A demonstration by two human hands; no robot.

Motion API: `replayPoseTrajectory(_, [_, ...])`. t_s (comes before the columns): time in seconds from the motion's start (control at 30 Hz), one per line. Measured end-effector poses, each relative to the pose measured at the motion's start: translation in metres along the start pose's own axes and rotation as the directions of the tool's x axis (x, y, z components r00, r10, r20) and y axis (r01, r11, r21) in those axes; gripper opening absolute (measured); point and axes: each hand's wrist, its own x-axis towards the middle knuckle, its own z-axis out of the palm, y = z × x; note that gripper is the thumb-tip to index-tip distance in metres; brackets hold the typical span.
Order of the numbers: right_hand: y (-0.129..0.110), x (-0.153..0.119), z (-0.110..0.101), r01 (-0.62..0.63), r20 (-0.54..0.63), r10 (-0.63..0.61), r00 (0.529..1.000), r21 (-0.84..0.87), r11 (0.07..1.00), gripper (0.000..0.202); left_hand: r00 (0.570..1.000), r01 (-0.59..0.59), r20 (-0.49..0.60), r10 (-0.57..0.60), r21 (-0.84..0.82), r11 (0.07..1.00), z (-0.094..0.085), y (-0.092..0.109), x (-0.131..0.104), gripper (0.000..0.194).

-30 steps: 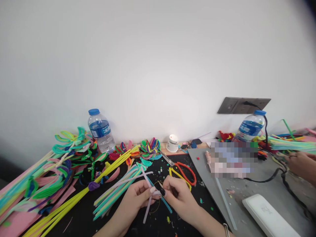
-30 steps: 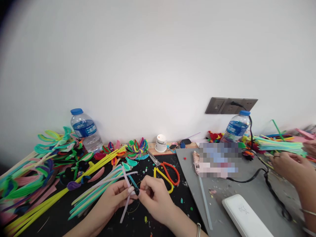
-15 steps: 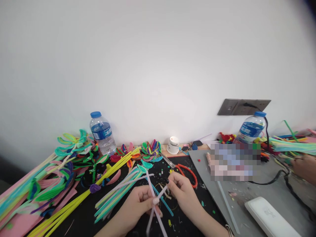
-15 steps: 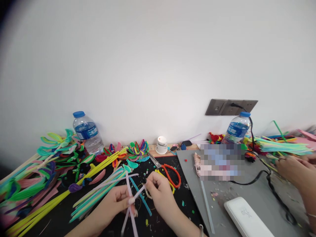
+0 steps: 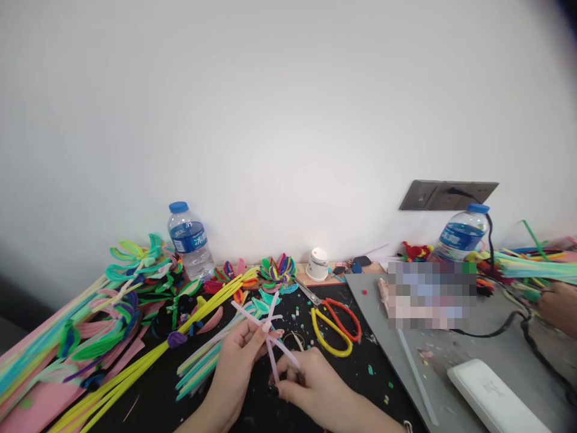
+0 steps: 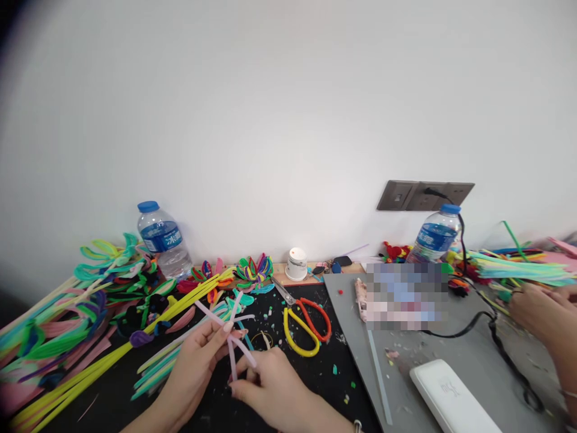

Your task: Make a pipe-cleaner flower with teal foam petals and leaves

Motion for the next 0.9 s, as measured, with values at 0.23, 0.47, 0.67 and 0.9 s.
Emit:
replayPoseTrajectory(0.23, [-0.001,-0.001,0.005,-0.002,-0.176,0.013,0.984,0.064,0.998,0.017,0.994,-0.105,-0.01,0.111,0.266,0.958,-0.009,0.006,0.004,0.023])
replayPoseTrajectory(0.47, [-0.002,-0.004,-0.011,0.085,-0.411,-0.14,0.901,-0.15,0.985,0.023,0.974,-0.226,0.12,0.191,0.507,0.832,-0.011,0.012,0.005,0.025])
replayPoseTrajectory(0.67, [0.003,0.0,-0.024,0.022,-0.508,-0.118,0.853,-0.191,0.981,0.026,0.958,-0.271,0.24,0.153,0.599,0.754,-0.008,0.013,0.003,0.029])
replayPoseTrajectory(0.9, [0.004,0.005,-0.034,0.075,-0.411,-0.063,0.909,0.013,0.997,0.023,0.944,-0.217,0.329,0.033,0.542,0.812,-0.006,0.016,0.001,0.028])
